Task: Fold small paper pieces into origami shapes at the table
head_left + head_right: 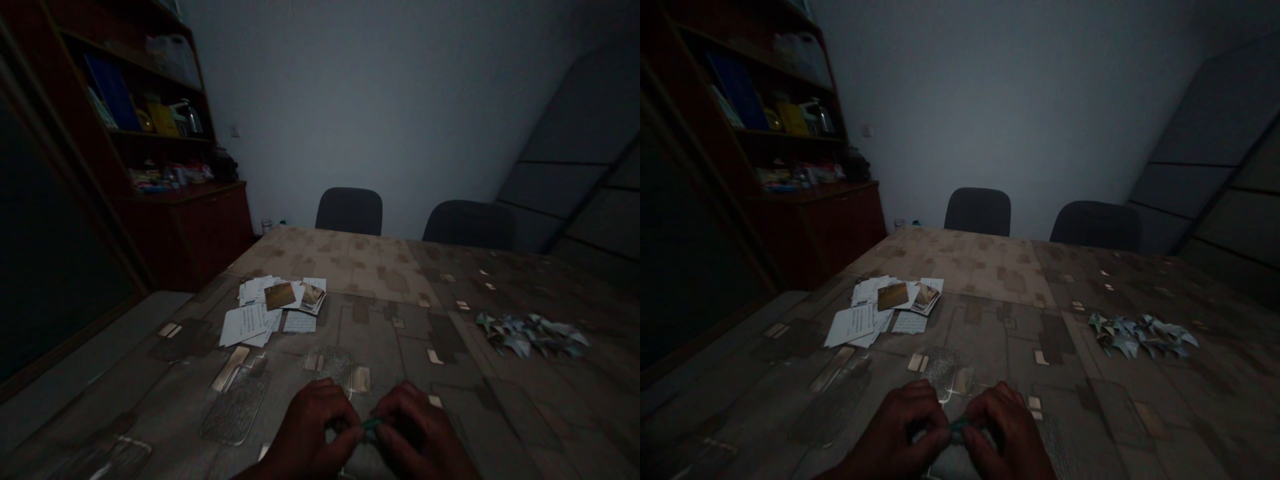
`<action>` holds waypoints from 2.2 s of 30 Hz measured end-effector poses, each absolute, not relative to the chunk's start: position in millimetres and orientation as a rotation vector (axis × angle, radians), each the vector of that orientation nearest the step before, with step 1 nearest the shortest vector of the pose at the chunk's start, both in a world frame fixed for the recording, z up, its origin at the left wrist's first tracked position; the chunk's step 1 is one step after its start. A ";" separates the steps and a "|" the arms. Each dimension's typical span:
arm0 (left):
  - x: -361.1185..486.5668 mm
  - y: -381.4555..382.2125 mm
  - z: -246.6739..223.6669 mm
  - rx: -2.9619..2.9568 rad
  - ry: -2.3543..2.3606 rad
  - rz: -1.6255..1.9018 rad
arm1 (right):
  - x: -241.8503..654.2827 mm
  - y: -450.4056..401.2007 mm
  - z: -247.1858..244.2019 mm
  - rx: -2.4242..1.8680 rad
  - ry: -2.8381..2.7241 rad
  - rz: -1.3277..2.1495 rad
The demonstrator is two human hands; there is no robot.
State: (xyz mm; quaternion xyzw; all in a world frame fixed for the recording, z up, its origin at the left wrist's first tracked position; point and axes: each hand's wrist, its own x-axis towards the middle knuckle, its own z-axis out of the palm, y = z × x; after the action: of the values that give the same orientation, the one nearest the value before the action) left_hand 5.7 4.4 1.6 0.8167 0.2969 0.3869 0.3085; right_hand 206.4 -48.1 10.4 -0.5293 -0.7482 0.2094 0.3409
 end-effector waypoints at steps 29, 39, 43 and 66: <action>-14.2 16.0 5.0 2.985 0.361 0.684 | 226.1 -34.1 17.0 -1.012 -2.560 -0.034; -17.6 18.3 8.1 2.946 0.325 0.601 | 225.5 -38.2 24.5 -1.112 -2.559 0.182; -18.0 19.8 2.0 2.856 0.395 0.574 | 223.9 -39.5 25.4 -1.118 -2.536 0.186; -20.5 25.9 1.2 2.667 0.331 0.502 | 208.8 -44.0 19.8 -1.518 -2.216 0.484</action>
State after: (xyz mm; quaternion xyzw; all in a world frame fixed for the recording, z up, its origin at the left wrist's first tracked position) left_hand -20.5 25.9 1.2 0.9553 0.1184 0.1800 0.2022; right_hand 208.8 -44.0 19.8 -0.5443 -0.7947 0.1737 0.2047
